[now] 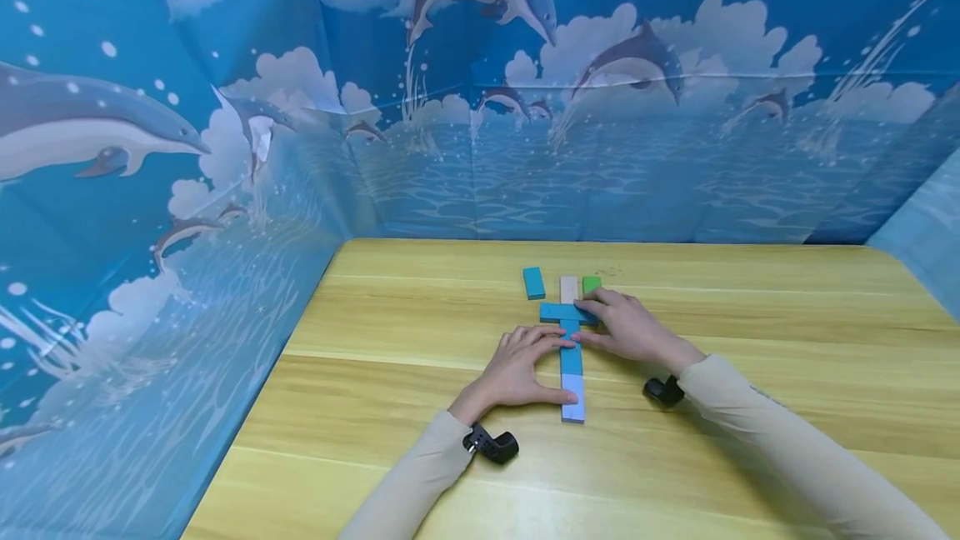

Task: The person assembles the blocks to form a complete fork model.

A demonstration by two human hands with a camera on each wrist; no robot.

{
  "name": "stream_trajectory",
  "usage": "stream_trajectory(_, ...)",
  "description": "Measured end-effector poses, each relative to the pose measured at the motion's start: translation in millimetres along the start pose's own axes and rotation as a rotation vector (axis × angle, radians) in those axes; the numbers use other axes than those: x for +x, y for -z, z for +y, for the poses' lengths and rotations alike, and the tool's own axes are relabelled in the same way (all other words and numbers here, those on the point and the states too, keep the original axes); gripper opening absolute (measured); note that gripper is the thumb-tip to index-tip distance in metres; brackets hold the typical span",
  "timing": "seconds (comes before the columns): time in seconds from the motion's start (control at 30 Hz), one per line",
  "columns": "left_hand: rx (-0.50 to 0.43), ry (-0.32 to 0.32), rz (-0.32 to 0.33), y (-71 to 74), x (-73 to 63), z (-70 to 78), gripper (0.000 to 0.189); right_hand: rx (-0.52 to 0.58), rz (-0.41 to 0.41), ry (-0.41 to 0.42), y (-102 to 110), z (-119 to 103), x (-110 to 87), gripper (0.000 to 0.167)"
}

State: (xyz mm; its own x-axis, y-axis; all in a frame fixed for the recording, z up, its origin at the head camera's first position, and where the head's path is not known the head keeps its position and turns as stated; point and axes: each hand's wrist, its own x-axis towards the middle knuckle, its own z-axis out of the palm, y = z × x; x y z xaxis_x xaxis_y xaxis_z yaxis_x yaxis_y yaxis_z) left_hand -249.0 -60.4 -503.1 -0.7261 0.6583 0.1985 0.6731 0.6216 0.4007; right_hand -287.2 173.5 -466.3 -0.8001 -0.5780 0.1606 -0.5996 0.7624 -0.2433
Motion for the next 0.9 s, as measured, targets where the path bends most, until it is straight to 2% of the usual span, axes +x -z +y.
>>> stream_trajectory(0.13, -0.004, 0.005, -0.008, 0.0, 0.3, 1.1, 0.083, 0.012, 0.005, -0.006, 0.2, 0.5, -0.4, 0.062)
stream_trajectory(0.67, -0.027, 0.008, -0.026, 3.3, 0.4, 2.5, 0.073, 0.038, 0.0, -0.027, 1.5, -0.8, -1.1, 0.061)
stream_trajectory(0.8, -0.027, 0.026, -0.008, 10.0, 1.3, -0.1, 0.066, 0.046, 0.001, -0.031, 2.2, -1.7, -1.6, 0.062)
stream_trajectory(0.9, 0.008, 0.059, 0.031, 20.3, 5.5, -4.5, 0.061, 0.056, -0.005, -0.041, 2.5, -2.2, -1.1, 0.064)
